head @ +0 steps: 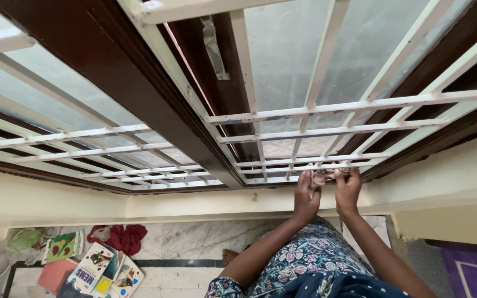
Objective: The person wipes the white metal bars of a window grill using a patterned cloth. They move the cloth along the horizontal and vertical bars, cleaning different sections of the grill throughout the clip.
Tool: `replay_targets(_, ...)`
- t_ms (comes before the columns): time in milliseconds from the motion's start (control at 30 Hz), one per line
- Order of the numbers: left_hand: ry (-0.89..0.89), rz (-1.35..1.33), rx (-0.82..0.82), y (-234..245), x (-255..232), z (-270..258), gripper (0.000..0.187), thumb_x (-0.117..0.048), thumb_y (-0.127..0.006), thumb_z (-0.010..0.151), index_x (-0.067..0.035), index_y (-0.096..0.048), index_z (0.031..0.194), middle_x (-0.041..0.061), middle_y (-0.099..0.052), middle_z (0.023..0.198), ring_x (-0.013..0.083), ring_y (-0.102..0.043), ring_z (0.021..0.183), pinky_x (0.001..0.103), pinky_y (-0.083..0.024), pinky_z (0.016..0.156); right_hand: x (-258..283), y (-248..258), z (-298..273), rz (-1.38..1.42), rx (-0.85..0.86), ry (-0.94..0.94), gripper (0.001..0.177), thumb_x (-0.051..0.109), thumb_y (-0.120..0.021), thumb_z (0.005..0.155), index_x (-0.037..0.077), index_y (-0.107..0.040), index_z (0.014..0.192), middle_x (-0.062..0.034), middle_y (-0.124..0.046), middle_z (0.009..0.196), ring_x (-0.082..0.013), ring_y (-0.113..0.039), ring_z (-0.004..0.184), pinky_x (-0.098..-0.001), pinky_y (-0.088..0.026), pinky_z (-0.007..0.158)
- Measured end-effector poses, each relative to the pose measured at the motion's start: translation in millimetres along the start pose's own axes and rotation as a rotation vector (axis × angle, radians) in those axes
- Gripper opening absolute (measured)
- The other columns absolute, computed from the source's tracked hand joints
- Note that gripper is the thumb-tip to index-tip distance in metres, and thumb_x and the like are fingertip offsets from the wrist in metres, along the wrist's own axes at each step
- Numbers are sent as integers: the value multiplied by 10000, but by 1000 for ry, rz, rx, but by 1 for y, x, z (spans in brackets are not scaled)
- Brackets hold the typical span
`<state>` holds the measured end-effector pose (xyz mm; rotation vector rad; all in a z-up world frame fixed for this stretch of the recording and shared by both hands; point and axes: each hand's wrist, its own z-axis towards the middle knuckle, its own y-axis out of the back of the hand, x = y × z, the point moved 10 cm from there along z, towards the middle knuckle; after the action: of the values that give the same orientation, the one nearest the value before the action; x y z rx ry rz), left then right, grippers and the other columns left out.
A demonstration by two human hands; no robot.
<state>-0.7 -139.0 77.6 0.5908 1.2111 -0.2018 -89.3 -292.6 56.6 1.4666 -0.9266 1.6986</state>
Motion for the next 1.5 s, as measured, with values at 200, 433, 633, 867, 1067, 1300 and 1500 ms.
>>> replay_targets(200,40,-162,78,-24,13,26,481,-105,-678,895,39,-492,1314,195,-544,1205,353,-576,1110,469,-475,950,-64,-2,21,-238,117,20,115,47,-681,971,-12,-633,1058,-83,-661,942,-116,-597,811,-302,-505,713)
replay_targets(433,156,-271,-148,-4,8,19,281,26,-588,891,-4,-648,1164,156,-641,1059,315,-683,917,429,-546,791,-73,1,32,-40,300,-246,104,32,-658,952,-23,-704,1028,-38,-724,894,-129,-661,774,-288,-544,683)
replay_targets(633,101,-88,-120,14,13,-10,279,80,-657,832,-10,-678,1095,168,-663,1043,321,-680,931,415,-553,791,-60,28,-6,-47,163,-131,344,-62,-644,926,-35,-578,1263,-101,-672,1150,-162,-665,996,-296,-567,838)
replay_targets(867,467,339,537,-51,116,-39,277,-207,-735,854,-51,-734,1082,213,-731,1086,365,-701,999,468,-540,853,-140,49,-60,300,55,-859,364,-88,-599,882,-47,-528,1236,-214,-673,1143,-284,-744,972,-357,-596,846)
replay_targets(1067,1146,-679,283,-70,174,-46,239,-184,-543,1026,-29,-576,1206,175,-701,1040,265,-724,825,478,-643,716,-121,57,-25,-123,-145,-557,300,-37,-682,1005,-24,-483,1230,-276,-647,1082,-352,-678,783,-489,-553,635)
replay_targets(1300,1219,-925,-209,-2,203,-46,164,64,-470,1014,102,-574,1135,193,-705,937,272,-741,759,341,-682,684,-134,-27,-46,353,-250,-660,314,-155,-542,898,-24,-443,1166,-206,-622,1065,-330,-725,866,-482,-619,747)
replay_targets(1500,1062,-1048,-558,137,237,-48,188,51,-465,980,95,-624,891,211,-709,763,243,-673,575,346,-606,527,-143,-158,-109,511,-45,-906,267,-92,-475,933,-72,-479,1200,-258,-586,1182,-399,-636,1098,-548,-540,996)
